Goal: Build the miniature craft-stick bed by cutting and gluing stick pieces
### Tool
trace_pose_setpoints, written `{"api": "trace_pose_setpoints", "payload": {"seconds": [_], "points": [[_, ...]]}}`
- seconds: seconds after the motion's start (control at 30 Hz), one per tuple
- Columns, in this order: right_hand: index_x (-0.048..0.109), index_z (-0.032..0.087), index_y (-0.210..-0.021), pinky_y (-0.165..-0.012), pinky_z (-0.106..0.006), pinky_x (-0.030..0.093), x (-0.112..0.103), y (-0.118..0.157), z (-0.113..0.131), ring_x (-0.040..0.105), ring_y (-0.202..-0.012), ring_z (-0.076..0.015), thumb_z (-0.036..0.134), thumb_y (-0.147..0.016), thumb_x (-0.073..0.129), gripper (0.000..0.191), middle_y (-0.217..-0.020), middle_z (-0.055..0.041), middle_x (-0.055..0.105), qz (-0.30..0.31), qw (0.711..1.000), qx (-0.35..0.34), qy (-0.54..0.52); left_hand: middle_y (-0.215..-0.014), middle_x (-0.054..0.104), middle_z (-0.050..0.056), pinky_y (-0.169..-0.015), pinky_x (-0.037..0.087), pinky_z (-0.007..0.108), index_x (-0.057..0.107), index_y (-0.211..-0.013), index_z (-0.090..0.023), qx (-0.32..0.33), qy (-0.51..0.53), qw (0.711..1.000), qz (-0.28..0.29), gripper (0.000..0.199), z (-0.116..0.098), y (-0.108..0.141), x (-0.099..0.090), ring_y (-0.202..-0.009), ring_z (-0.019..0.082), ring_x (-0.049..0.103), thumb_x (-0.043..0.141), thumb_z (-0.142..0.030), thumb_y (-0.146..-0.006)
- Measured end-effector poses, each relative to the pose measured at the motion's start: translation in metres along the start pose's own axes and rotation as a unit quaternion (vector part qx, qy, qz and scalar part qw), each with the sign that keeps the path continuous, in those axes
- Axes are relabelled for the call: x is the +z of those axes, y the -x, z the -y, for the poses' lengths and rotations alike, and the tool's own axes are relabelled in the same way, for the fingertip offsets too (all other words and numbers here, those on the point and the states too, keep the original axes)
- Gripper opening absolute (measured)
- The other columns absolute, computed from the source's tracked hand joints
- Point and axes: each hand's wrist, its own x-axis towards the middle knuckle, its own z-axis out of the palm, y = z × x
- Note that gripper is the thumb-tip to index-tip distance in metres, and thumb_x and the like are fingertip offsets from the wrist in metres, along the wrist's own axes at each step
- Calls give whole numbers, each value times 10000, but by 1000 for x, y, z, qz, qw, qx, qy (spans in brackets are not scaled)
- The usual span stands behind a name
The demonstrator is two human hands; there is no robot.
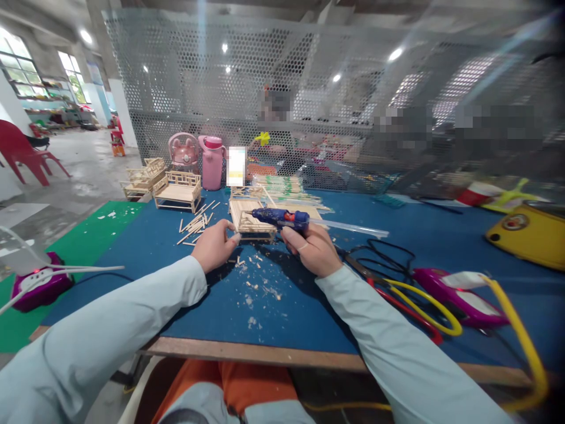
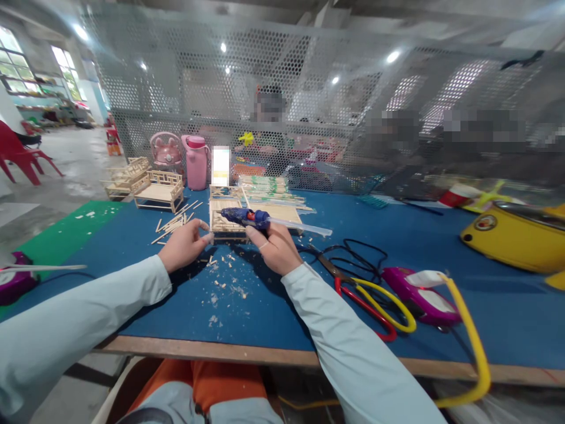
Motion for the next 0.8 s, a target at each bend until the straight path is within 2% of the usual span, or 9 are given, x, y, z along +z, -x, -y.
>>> {"api": "trace_pose_setpoints", "payload": {"seconds": [0.57, 0.8], "points": [[634, 216, -610, -591, -304, 420, -6, -3, -2, 574, -648, -218, 427, -786, 501, 305, -489, -24, 558, 7, 1000, -11, 16, -603, 571, -1, -544, 334, 253, 565, -970, -155, 1, 2, 1000, -6, 245, -1, 0, 0, -584, 148, 539, 527, -321, -793], [614, 214, -598, -551, -297, 403, -17, 0, -1, 553, -599, -209, 420, -738, 552, 257, -463, -8, 518, 14, 1000, -6, -3, -576, 514, -20, -554, 332, 258, 552, -987, -148, 0, 5, 1000, -4, 259, 0, 0, 1, -559, 140, 502, 526, -314, -789]]}}
